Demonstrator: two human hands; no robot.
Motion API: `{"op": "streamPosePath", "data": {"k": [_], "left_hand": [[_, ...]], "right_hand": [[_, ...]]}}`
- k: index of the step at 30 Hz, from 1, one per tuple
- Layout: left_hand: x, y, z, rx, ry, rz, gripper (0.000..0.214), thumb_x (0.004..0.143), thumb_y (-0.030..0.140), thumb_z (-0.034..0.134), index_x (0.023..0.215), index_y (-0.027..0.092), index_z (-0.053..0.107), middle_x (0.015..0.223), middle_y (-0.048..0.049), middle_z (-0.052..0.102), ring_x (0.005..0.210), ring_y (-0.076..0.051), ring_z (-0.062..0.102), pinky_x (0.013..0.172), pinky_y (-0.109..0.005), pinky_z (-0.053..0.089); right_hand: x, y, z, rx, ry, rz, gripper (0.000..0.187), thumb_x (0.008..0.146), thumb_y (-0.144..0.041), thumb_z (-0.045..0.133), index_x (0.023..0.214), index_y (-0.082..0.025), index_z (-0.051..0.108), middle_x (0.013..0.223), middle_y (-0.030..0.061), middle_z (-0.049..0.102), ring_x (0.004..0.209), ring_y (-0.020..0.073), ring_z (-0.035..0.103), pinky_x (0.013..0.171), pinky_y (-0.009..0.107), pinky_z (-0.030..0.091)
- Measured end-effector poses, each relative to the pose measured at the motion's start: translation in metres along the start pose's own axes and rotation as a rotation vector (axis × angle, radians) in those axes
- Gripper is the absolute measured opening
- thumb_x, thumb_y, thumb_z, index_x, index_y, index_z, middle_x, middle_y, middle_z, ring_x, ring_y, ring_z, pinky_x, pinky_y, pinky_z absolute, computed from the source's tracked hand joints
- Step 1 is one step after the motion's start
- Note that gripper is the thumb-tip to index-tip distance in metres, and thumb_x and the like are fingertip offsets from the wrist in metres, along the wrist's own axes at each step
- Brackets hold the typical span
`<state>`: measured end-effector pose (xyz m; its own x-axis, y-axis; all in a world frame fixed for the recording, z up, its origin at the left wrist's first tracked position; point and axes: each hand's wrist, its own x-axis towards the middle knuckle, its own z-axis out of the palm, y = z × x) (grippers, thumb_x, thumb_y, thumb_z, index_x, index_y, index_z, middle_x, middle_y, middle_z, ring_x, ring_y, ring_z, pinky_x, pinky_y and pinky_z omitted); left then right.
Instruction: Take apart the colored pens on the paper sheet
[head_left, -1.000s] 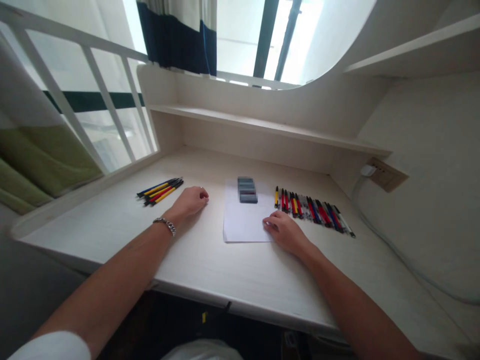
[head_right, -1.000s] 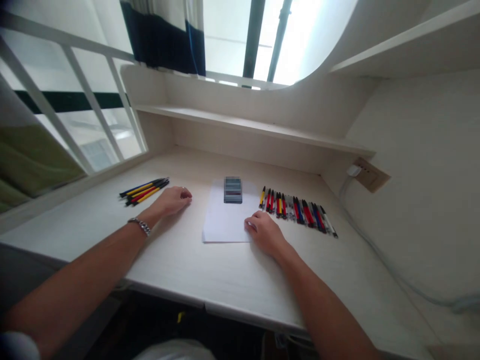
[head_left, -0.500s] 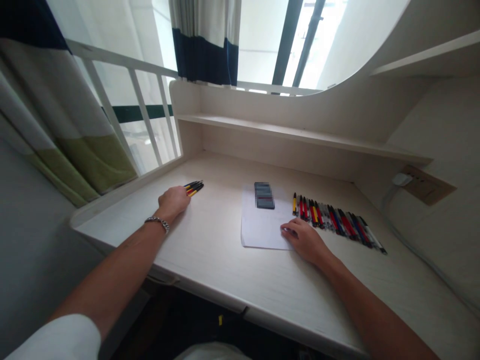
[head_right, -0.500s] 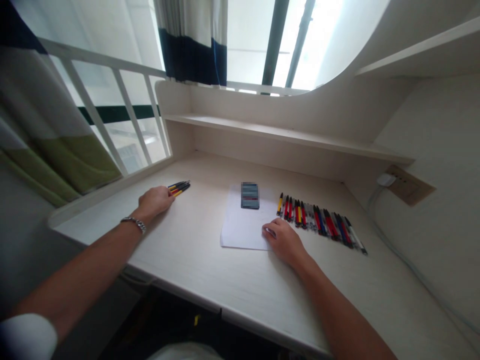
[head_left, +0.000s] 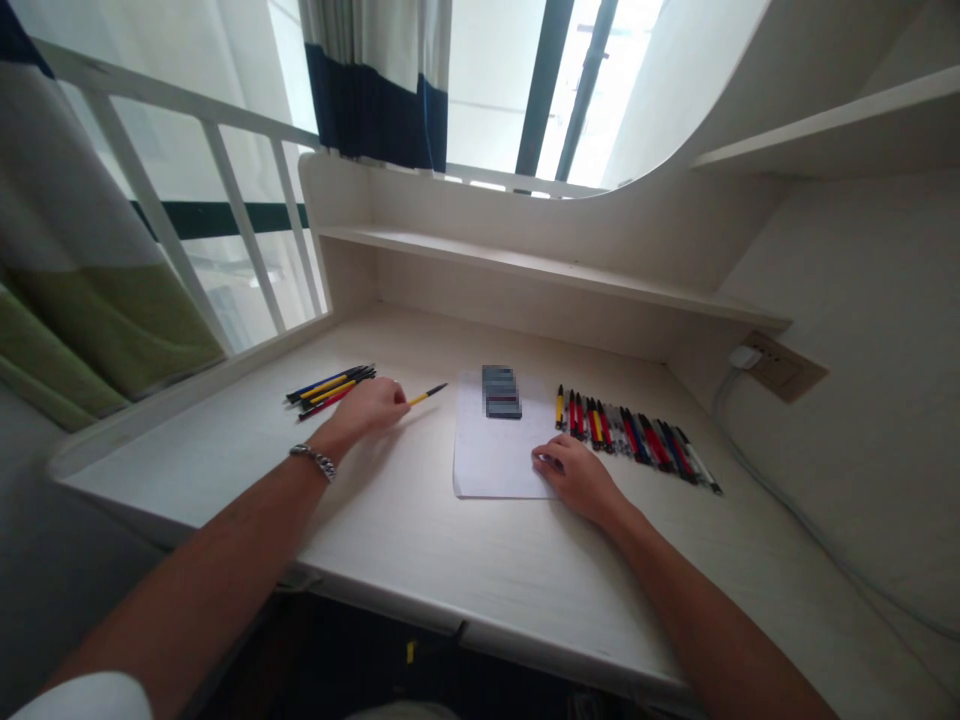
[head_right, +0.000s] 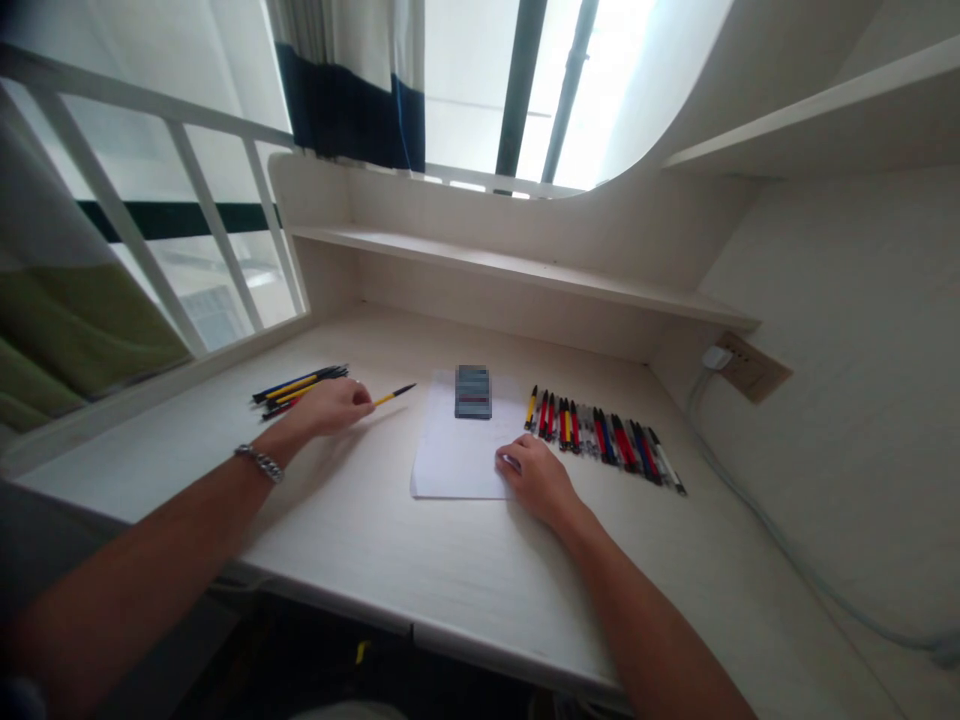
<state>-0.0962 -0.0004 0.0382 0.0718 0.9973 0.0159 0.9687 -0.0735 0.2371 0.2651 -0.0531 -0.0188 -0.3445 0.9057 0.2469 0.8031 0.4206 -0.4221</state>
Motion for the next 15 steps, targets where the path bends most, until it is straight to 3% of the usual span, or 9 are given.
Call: {"op": "streamPosePath", "data": {"k": [4, 7, 10, 15], "left_hand": [[0.004, 0.064, 0.023, -0.149, 0.075, 0.282, 0.024, 0.084, 0.032, 0.06, 0.091, 0.018, 0.077, 0.093, -0.0089, 0.076, 0.083, -0.019, 0.065, 0.072, -0.027, 0.045], [0.004, 0.097, 0.046, -0.168, 0.081, 0.341, 0.021, 0.084, 0.03, 0.061, 0.089, 0.018, 0.078, 0.092, -0.0102, 0.075, 0.082, -0.022, 0.065, 0.07, -0.03, 0.045], [0.003, 0.107, 0.063, -0.194, 0.087, 0.349, 0.021, 0.083, 0.028, 0.061, 0.085, 0.019, 0.079, 0.094, -0.0121, 0.074, 0.083, -0.023, 0.065, 0.071, -0.031, 0.046], [0.006, 0.097, 0.073, -0.28, 0.097, 0.401, 0.023, 0.083, 0.028, 0.059, 0.088, 0.019, 0.08, 0.092, -0.011, 0.072, 0.084, -0.022, 0.065, 0.079, -0.031, 0.048]], "right_hand": [[-0.001, -0.002, -0.002, -0.002, 0.002, 0.008, 0.02, 0.094, -0.024, 0.06, 0.104, -0.02, 0.077, 0.106, 0.0096, 0.067, 0.096, 0.0201, 0.062, 0.088, 0.032, 0.047], [-0.001, -0.002, -0.003, 0.004, 0.003, 0.001, 0.02, 0.094, -0.024, 0.061, 0.104, -0.02, 0.077, 0.106, 0.0097, 0.067, 0.096, 0.0199, 0.062, 0.089, 0.031, 0.047], [-0.001, -0.001, -0.003, 0.02, 0.001, -0.003, 0.019, 0.094, -0.023, 0.061, 0.103, -0.02, 0.077, 0.104, 0.0091, 0.067, 0.094, 0.0191, 0.062, 0.087, 0.031, 0.048], [-0.001, -0.003, -0.003, 0.026, 0.006, 0.013, 0.017, 0.093, -0.022, 0.062, 0.1, -0.019, 0.076, 0.103, 0.0093, 0.066, 0.094, 0.0185, 0.062, 0.087, 0.029, 0.047]]}}
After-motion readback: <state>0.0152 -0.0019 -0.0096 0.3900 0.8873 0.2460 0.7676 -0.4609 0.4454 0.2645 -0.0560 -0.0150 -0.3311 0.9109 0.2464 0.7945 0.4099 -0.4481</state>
